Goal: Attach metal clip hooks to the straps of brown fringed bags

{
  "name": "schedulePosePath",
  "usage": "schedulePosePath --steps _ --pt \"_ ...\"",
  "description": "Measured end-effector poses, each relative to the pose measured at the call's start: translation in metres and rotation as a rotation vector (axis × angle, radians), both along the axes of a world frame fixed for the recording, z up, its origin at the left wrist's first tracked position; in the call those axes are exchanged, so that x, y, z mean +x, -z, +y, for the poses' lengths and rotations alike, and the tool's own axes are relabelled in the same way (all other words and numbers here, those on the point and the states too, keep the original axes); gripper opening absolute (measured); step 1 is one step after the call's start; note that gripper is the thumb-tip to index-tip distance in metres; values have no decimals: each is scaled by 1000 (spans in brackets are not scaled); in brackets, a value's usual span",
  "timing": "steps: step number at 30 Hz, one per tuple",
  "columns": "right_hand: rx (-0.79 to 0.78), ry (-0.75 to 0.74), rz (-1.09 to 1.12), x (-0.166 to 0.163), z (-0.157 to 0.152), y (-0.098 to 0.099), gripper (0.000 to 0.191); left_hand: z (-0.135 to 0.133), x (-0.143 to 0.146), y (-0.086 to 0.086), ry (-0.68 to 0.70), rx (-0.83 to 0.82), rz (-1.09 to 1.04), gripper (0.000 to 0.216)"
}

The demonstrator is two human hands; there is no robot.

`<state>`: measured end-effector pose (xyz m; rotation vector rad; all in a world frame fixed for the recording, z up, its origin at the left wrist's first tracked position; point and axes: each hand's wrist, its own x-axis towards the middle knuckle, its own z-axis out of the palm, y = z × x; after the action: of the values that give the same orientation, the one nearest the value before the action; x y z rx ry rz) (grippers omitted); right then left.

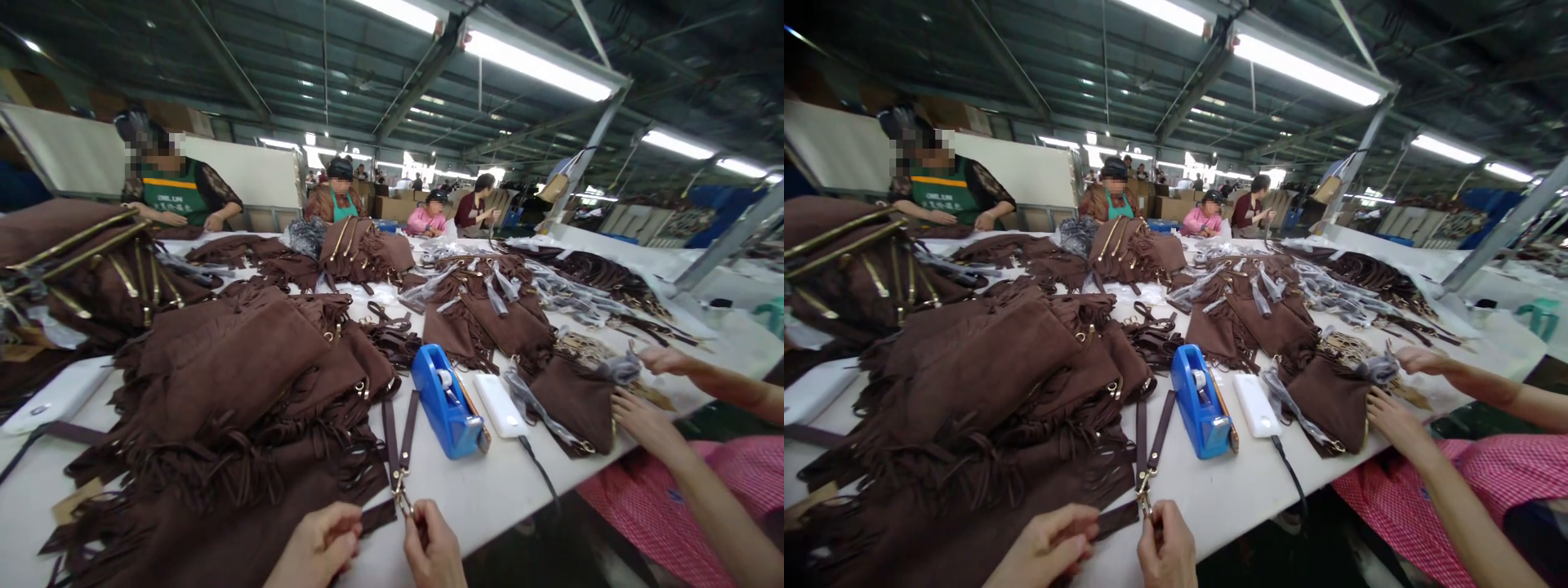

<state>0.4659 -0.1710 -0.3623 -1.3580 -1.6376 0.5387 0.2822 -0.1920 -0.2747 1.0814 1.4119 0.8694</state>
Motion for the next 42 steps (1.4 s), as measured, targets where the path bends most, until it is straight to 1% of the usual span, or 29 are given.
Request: schedulePosePath --steps 2,4,5,7,9,11,13,15,17,18,20,23,25,29,33,35,38,40,42 --pt "21 4 19 -2 -3 -1 12 12 26 4 -151 -140 -207 25" --pt "58 -12 -6 -4 -5 -3 12 23 43 10 -245 -263 -350 28" --pt "83 -30 -32 -4 -6 -4 12 29 48 13 -257 -312 -395 29" --pt "138 -87 -86 -3 -9 -7 12 39 56 18 -237 -368 -437 33" --pt "171 -186 -114 -1 -11 -14 13 47 60 22 -224 -370 -429 33" --pt "154 -336 -93 3 -8 -25 16 51 62 24 -227 -346 -432 31" --pt "108 -436 -46 10 0 -37 28 52 61 25 -214 -320 -449 30" --pt "70 -444 -52 16 13 -47 47 51 60 23 -186 -300 -465 31" --pt "73 -440 -144 18 27 -52 60 50 58 18 -154 -279 -470 35" --pt "92 -465 -193 18 33 -53 62 50 58 15 -145 -266 -471 37" --pt "140 -522 -224 14 42 -54 57 50 57 9 -145 -244 -470 38" --pt "192 -566 -144 8 45 -58 43 50 54 3 -178 -230 -458 38" --pt "211 -574 -123 7 42 -63 36 50 51 2 -200 -204 -428 37" --pt "262 -558 -201 14 32 -67 28 56 44 -1 -258 -118 -328 33" --pt "384 -434 -237 27 26 -62 27 72 40 -10 -267 -45 -229 31" --pt "437 -378 -215 34 24 -60 30 81 42 -16 -229 6 -170 27" --pt "472 -324 -164 40 22 -62 32 95 53 -24 -121 73 -94 19" --pt "478 -285 -134 41 20 -65 31 103 62 -23 -56 97 -45 16" --pt "483 -252 -121 42 18 -69 30 111 68 -19 -29 102 11 16"
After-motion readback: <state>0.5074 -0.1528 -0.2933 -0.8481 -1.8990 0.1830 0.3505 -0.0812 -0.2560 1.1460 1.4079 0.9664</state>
